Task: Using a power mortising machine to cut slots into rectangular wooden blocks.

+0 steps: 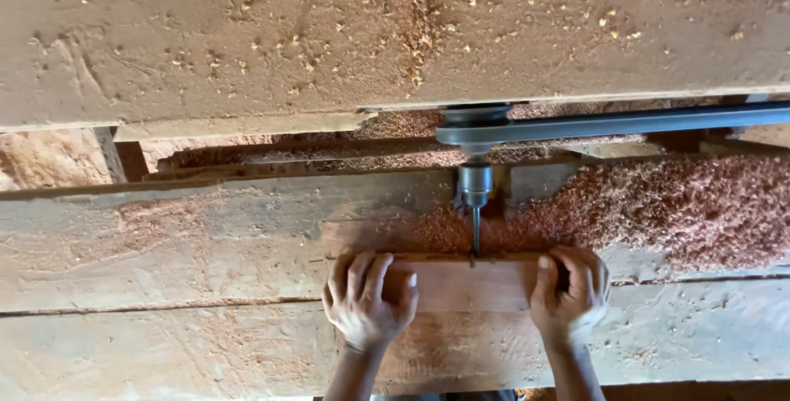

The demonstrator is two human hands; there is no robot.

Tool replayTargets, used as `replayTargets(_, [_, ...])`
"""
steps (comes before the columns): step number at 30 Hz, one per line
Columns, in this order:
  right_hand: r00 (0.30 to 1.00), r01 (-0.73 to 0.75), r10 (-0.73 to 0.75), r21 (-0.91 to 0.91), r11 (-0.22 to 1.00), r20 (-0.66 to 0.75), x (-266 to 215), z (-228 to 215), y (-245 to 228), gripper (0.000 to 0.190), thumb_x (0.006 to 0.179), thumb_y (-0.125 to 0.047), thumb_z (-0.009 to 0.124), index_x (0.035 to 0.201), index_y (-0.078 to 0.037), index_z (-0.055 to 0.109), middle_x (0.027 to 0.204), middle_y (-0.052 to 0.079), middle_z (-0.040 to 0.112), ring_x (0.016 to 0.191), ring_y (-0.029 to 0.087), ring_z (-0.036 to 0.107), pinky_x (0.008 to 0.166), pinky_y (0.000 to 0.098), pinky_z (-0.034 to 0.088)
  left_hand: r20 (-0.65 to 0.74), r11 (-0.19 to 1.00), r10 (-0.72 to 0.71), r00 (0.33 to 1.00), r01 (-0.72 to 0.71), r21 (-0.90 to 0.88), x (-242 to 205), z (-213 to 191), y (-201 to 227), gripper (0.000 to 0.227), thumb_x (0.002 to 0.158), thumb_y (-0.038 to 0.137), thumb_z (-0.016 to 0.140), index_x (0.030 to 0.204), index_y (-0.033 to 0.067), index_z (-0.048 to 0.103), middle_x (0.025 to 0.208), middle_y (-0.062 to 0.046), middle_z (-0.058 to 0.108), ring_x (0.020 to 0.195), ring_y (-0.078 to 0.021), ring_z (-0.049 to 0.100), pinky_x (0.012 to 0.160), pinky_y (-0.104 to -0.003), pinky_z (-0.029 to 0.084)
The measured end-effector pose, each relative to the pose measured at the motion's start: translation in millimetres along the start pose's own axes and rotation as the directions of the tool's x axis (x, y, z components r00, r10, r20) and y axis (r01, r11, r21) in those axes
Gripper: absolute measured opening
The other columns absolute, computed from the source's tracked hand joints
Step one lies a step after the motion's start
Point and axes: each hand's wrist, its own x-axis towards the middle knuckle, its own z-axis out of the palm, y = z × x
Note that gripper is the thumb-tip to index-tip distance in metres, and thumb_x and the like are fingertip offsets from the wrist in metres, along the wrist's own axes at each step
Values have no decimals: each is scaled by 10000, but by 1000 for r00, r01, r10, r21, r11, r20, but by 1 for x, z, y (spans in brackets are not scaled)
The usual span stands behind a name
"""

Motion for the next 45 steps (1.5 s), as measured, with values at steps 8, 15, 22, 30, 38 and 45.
replayTargets(8, [998, 40, -40, 8, 999, 54, -16, 4, -28, 168, 1005, -199, 646, 1020, -39, 697, 1058, 120, 727, 1030, 285, 652, 961, 415, 541, 23, 998, 8, 1000, -10, 65, -14, -8, -36, 393, 896, 551, 489, 909, 226, 709, 962, 20, 731, 1007, -256, 685, 804, -464, 493])
replayTargets(15, [1000, 4, -4, -11, 1000, 25, -15, 5, -39, 171, 1031, -166, 591, 949, -41, 674, 1017, 99, 698, 1011, 263, 577, 934, 390, 481, 40, 998, -7, 999, 5, 61, -17, -10, -37, 372, 874, 507, 492, 934, 213, 713, 992, 9, 716, 1036, -265, 676, 819, -460, 496])
replayTargets(22, [996, 33, -30, -37, 999, 87, -17, 0, -33, 153, 1034, -162, 606, 993, -35, 681, 1012, 110, 695, 991, 269, 583, 898, 388, 514, 28, 997, -1, 1000, -1, 75, -28, -4, -40, 400, 867, 521, 513, 1001, 206, 720, 1074, -13, 690, 1089, -286, 648, 821, -464, 520])
replayTargets(30, [996, 23, -22, -12, 1000, 83, -8, 0, -34, 110, 1009, -125, 628, 950, -41, 665, 1016, 98, 684, 1037, 273, 572, 971, 407, 486, 27, 1000, -18, 999, 17, 24, -19, -7, -31, 352, 868, 456, 551, 1001, 180, 723, 1070, -20, 690, 1095, -315, 654, 803, -451, 532])
replayTargets(38, [995, 64, -57, -81, 995, 82, 20, 9, -40, 126, 1010, -137, 606, 918, -78, 669, 952, 62, 701, 946, 238, 588, 913, 389, 458, -1, 997, -75, 997, 75, 36, -15, -3, -27, 360, 862, 476, 542, 984, 183, 714, 1066, -27, 685, 1072, -323, 654, 805, -491, 532])
replayTargets(45, [982, 142, -130, -78, 987, 138, 23, 5, -36, 160, 1023, -234, 606, 945, -108, 667, 965, 46, 727, 978, 234, 670, 849, 351, 492, -53, 998, -32, 998, 35, 53, -7, -5, -23, 382, 883, 464, 501, 1006, 168, 708, 1068, -43, 693, 1052, -309, 669, 758, -446, 550])
